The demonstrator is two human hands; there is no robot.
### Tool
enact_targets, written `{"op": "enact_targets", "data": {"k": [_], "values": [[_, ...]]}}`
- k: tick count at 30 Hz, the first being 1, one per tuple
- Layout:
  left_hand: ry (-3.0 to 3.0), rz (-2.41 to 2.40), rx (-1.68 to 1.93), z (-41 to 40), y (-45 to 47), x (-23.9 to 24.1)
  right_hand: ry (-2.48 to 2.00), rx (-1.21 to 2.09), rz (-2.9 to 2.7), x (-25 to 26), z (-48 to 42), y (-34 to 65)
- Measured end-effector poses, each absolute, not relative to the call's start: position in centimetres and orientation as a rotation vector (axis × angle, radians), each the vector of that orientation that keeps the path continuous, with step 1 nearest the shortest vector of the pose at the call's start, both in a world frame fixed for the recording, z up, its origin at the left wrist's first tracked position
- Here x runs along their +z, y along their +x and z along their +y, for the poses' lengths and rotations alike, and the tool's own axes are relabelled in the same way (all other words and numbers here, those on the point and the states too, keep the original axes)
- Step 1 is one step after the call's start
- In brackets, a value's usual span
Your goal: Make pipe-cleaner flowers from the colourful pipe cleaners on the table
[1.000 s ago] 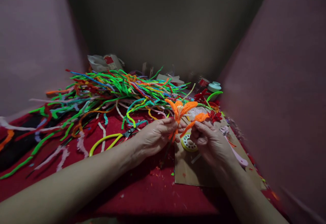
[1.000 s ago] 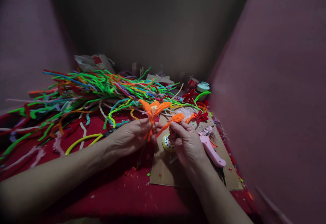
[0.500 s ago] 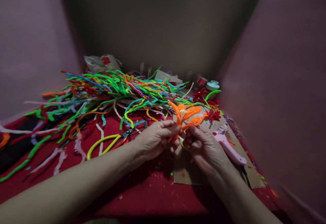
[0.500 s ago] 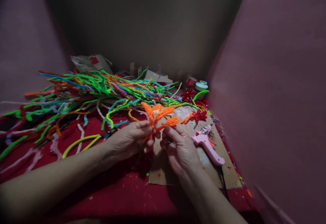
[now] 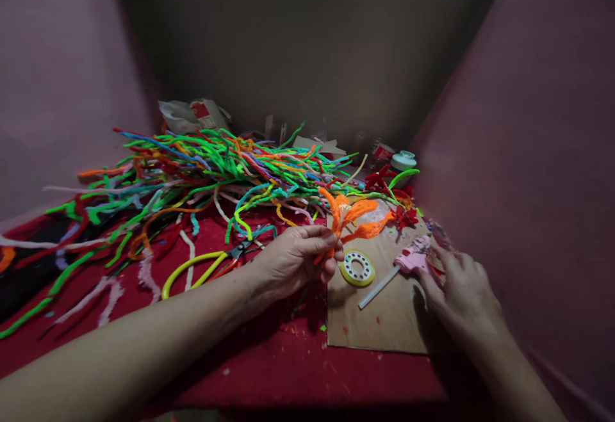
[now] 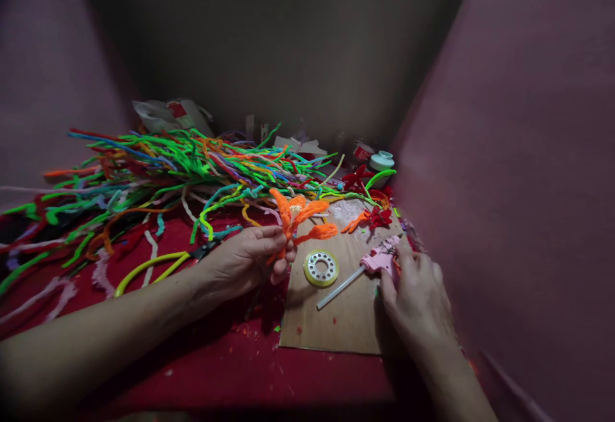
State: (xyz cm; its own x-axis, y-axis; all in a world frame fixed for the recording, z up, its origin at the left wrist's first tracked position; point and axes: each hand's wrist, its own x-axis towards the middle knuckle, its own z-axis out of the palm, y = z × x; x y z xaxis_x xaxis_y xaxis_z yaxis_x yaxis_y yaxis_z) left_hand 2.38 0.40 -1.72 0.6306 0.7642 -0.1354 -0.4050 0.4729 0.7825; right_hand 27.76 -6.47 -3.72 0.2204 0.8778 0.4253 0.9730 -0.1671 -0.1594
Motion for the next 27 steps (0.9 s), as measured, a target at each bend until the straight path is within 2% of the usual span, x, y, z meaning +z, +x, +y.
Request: {"op": "enact_targets", "data": {"k": [6, 11, 13, 16, 19, 22, 27], "values": [[0.763, 0.497, 0.753, 0.4, 2.4, -1.8, -2.435, -0.421, -1.842, -4.6, -6.4, 27.9], [0.746, 0.508, 0.774, 0.6, 2.3, -1.6, -2.228, -0.280, -1.626, -4.6, -6.9, 28.0], [0.757, 0.508, 0.792, 0.8, 2.3, -1.7, -2.094, -0.102, -1.410, -4.2, -7.7, 28.1], [0.770, 0.486, 0.803, 1.0, 2.2, -2.0, -1.802, 0.441, -1.055, -3.3, -9.2, 27.5], [0.777, 0.478, 0.816, 1.1, 2.2, -2.2, -1.489, 0.773, -0.858, -3.0, -10.3, 26.3], [0.770, 0.488, 0.826, 1.2, 2.1, -2.2, -1.406, 0.855, -0.902, -3.3, -10.9, 25.0], [0.758, 0.514, 0.822, 1.4, 2.1, -2.1, -1.455, 0.760, -1.039, -3.6, -10.8, 22.9]]}}
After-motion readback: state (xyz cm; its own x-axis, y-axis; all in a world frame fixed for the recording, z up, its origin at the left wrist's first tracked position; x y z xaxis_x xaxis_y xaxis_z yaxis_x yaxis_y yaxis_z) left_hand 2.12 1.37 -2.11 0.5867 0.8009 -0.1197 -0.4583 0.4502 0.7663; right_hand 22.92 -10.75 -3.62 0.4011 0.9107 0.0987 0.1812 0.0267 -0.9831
